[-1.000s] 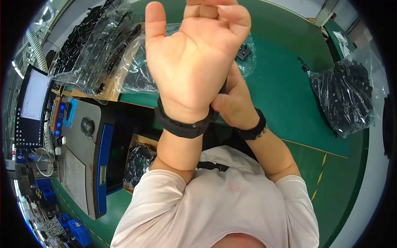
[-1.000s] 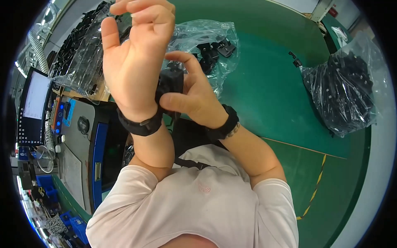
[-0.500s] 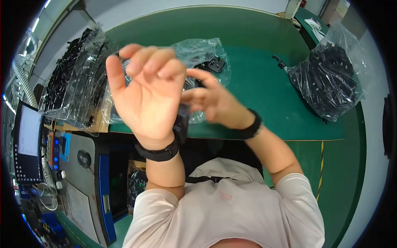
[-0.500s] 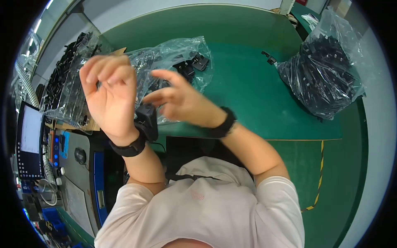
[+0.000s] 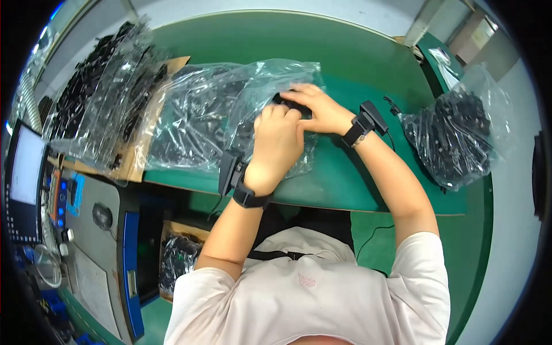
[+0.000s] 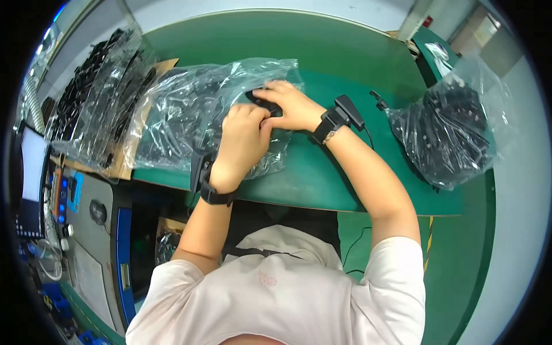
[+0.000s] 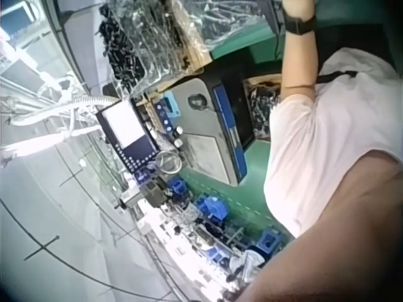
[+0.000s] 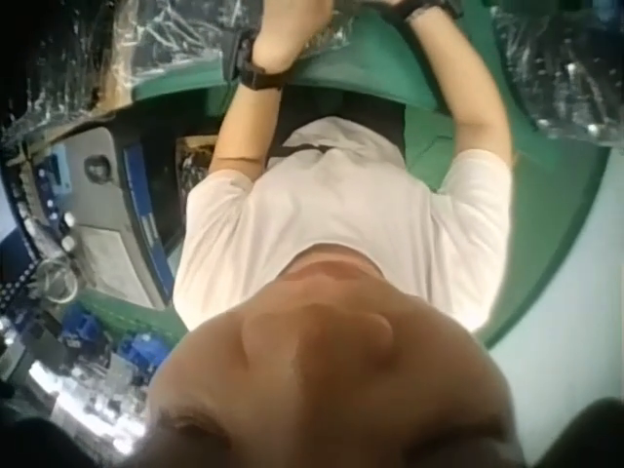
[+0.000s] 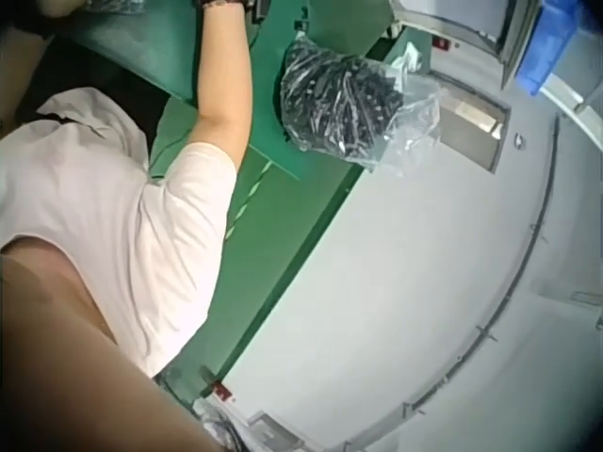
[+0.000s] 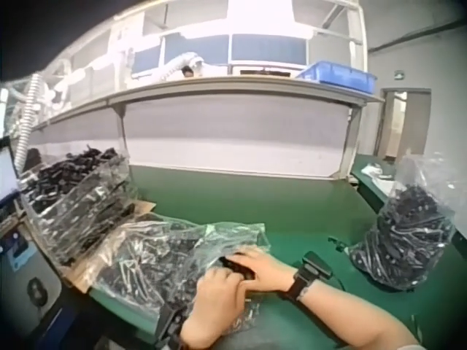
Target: The person picks up a plug adapter from a plastic bag, turns it over by hand, and sets it down. They then reach into a larger bag to retrieve and inspect several more adapters one at a time.
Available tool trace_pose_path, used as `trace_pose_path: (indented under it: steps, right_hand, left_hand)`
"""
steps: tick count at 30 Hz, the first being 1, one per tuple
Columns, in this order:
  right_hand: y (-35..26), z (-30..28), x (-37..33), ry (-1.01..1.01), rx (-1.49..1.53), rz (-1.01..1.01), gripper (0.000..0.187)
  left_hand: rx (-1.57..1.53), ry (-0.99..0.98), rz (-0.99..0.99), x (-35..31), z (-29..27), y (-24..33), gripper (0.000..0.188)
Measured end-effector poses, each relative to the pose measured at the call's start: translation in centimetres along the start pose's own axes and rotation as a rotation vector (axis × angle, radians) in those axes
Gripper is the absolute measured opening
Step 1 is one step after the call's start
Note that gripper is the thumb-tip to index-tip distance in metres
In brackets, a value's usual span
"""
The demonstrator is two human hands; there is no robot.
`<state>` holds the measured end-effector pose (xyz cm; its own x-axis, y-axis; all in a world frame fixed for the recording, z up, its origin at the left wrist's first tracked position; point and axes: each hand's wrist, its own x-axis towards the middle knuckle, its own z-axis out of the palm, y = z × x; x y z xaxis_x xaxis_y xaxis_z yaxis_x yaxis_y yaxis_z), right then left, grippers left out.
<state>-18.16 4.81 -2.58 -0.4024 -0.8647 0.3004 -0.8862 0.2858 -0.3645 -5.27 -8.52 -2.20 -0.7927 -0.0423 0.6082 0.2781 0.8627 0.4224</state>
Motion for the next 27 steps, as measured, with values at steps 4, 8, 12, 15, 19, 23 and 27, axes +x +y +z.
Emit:
trace_pose_path:
  steps: [4,8,12,15,19,23,27]
  right_hand:
    - [0.0,0.4,2.2,-0.157,-0.21,0.204,0.09]
    - [3.0,2.8,2.9,-0.013,-0.245,0.072,0.074]
    - [-0.6,1.5,2.2,-0.081,-0.134,0.053,0.072]
    - [-0.4,1.4,0.6,0.001,-0.132,0.064,0.069]
    - [-0.9,1.3,-0.9,0.161,-0.228,0.036,0.058]
    - [0.0,0.8,-2.1,0.4,-0.113,0.045,0.043]
    - [0.1,-0.7,-2.7,0.599,0.259,0.246,0.046]
  left_hand:
    - [-0.048,0.125,0.18,1.3,0.0,-0.9,0.027]
    - [-0.112,0.155,0.219,3.3,-0.5,-1.2,0.025]
    - [0.042,0.027,0.123,5.6,-1.3,-4.3,0.018]
    - [-0.205,-0.366,-0.207,7.1,-1.9,-4.2,0.027]
    - [-0.159,-0.493,-0.085,6.1,-1.3,-5.5,0.05]
    - [0.14,-0.401,-0.055,5.5,-0.2,-5.1,0.065]
    - [-0.331,-0.439,0.045,6.5,-0.4,-4.1,0.075]
